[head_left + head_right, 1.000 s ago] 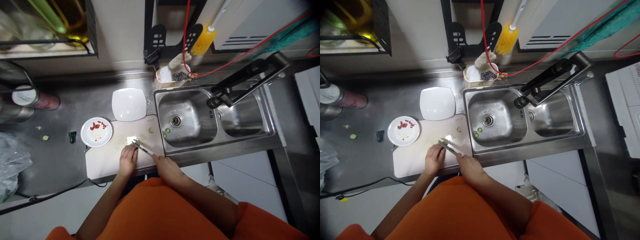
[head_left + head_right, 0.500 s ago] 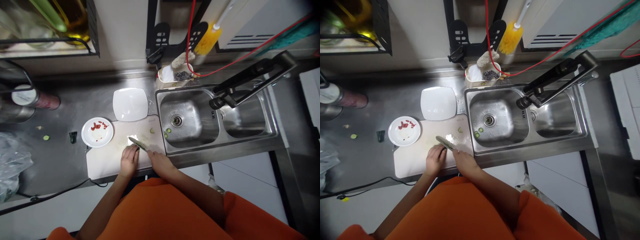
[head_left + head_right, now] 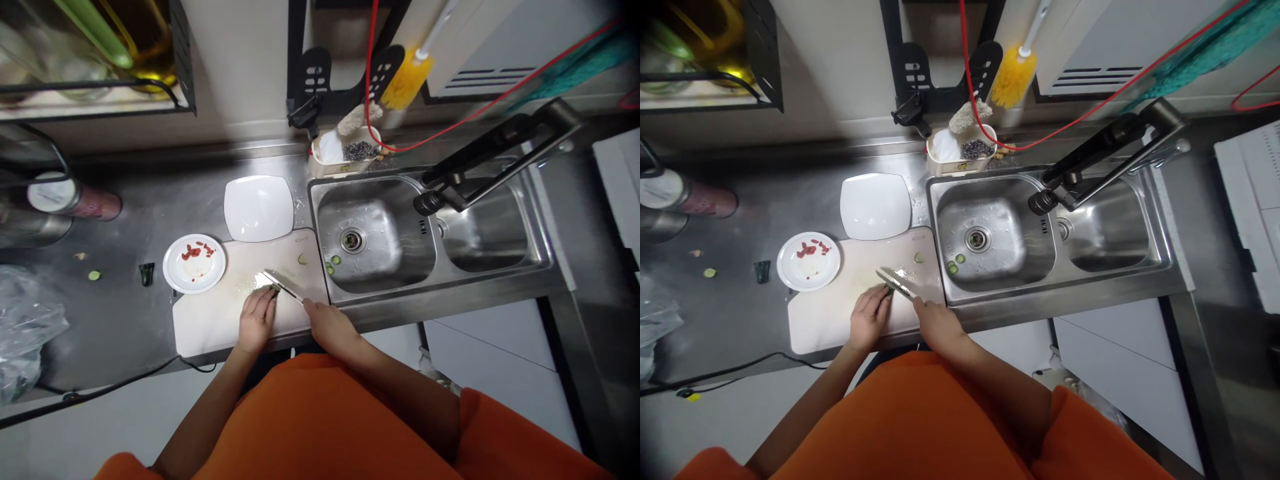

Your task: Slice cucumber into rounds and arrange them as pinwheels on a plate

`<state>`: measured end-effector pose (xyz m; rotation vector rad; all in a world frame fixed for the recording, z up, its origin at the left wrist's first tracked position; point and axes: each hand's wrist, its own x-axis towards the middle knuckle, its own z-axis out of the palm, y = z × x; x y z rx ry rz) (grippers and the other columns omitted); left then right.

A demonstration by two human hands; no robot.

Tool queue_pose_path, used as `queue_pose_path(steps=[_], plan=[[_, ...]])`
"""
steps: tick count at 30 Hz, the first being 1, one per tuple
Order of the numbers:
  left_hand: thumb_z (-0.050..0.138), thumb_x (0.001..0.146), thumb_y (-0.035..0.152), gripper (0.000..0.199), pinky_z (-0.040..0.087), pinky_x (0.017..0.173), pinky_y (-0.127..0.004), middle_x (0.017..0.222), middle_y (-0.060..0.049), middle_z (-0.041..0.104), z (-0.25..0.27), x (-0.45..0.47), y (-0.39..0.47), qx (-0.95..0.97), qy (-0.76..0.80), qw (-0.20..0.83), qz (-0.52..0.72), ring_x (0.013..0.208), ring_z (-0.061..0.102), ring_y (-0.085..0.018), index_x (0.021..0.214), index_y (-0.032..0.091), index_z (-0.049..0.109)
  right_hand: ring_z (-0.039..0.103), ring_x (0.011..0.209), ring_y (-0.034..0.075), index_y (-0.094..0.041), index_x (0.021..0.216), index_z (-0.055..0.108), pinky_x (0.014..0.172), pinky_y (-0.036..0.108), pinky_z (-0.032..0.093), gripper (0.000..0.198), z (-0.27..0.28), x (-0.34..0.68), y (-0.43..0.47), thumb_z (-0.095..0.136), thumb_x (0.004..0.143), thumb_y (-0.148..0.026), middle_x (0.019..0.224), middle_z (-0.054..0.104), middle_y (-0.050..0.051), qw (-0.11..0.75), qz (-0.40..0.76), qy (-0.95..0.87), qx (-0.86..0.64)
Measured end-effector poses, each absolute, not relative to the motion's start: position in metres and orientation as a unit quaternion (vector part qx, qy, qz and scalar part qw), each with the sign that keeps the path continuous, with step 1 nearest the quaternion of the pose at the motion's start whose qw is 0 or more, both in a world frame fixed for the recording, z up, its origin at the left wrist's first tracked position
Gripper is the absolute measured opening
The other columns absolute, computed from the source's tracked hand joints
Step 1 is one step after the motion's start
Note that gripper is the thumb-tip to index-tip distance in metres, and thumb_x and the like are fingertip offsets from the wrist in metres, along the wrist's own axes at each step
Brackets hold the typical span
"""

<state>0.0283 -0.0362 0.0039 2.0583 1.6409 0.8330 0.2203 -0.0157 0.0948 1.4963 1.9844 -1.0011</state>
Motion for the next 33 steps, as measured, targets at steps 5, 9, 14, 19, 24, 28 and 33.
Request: queue_pose_path(steps=[5,9,14,19,24,28,33], plan=[[0.051,0.089,0.02,0.024,0.047,0.094,-0.039,0.105,-0.009,0.067,0.005,0.029,-0.036,0.731,0.59,0.177,0.293,0.102,0.06,-0.02,0.109,0.018,0.062,0.065,0.087,0.022,-0.019,0.121,0.045,0.067,0.027,0.044,0.039,0.109,0.227,-0.026,0.036,0.085,-0.006,0.097,0.065,0.01,0.246,-0.388,0.71,0.534],[0.05,0.089,0.02,0.022,0.047,0.093,-0.038,0.103,-0.01,0.067,0.006,0.03,-0.036,0.734,0.591,0.171,0.289,0.101,0.059,-0.02,0.106,0.017,0.062,0.064,0.086,0.023,-0.018,0.123,0.044,0.067,0.029,0.045,0.041,0.115,0.229,-0.03,0.034,0.085,-0.006,0.098,0.065,0.012,0.254,-0.404,0.701,0.53],[0.05,0.089,0.021,0.022,0.047,0.094,-0.04,0.104,-0.01,0.067,0.004,0.029,-0.036,0.735,0.591,0.169,0.287,0.101,0.06,-0.021,0.107,0.017,0.062,0.064,0.086,0.023,-0.017,0.123,0.044,0.067,0.029,0.045,0.042,0.119,0.229,-0.031,0.033,0.084,-0.006,0.098,0.065,0.013,0.261,-0.407,0.695,0.532],[0.048,0.09,0.024,0.024,0.047,0.094,-0.042,0.105,-0.011,0.067,0.001,0.029,-0.037,0.732,0.59,0.176,0.292,0.102,0.061,-0.022,0.109,0.018,0.062,0.064,0.086,0.023,-0.017,0.122,0.045,0.067,0.029,0.045,0.04,0.12,0.228,-0.031,0.033,0.085,-0.006,0.098,0.064,0.013,0.263,-0.403,0.693,0.537],[0.048,0.09,0.023,0.024,0.047,0.094,-0.042,0.105,-0.01,0.067,0.002,0.029,-0.037,0.732,0.59,0.174,0.293,0.102,0.061,-0.022,0.109,0.018,0.062,0.065,0.085,0.022,-0.017,0.122,0.044,0.068,0.029,0.046,0.039,0.119,0.228,-0.032,0.032,0.087,-0.007,0.097,0.064,0.013,0.263,-0.4,0.694,0.538],[0.049,0.09,0.023,0.024,0.047,0.093,-0.041,0.104,-0.011,0.067,0.003,0.029,-0.036,0.733,0.591,0.171,0.291,0.102,0.06,-0.022,0.108,0.017,0.062,0.065,0.086,0.022,-0.017,0.121,0.045,0.068,0.028,0.046,0.039,0.119,0.227,-0.031,0.032,0.086,-0.006,0.096,0.065,0.012,0.261,-0.401,0.692,0.541],[0.048,0.09,0.025,0.024,0.047,0.093,-0.042,0.104,-0.01,0.067,0.002,0.03,-0.036,0.728,0.596,0.174,0.29,0.101,0.061,-0.022,0.108,0.018,0.062,0.065,0.088,0.024,-0.017,0.119,0.046,0.068,0.029,0.045,0.037,0.121,0.226,-0.026,0.032,0.087,-0.006,0.095,0.065,0.012,0.268,-0.408,0.692,0.531]])
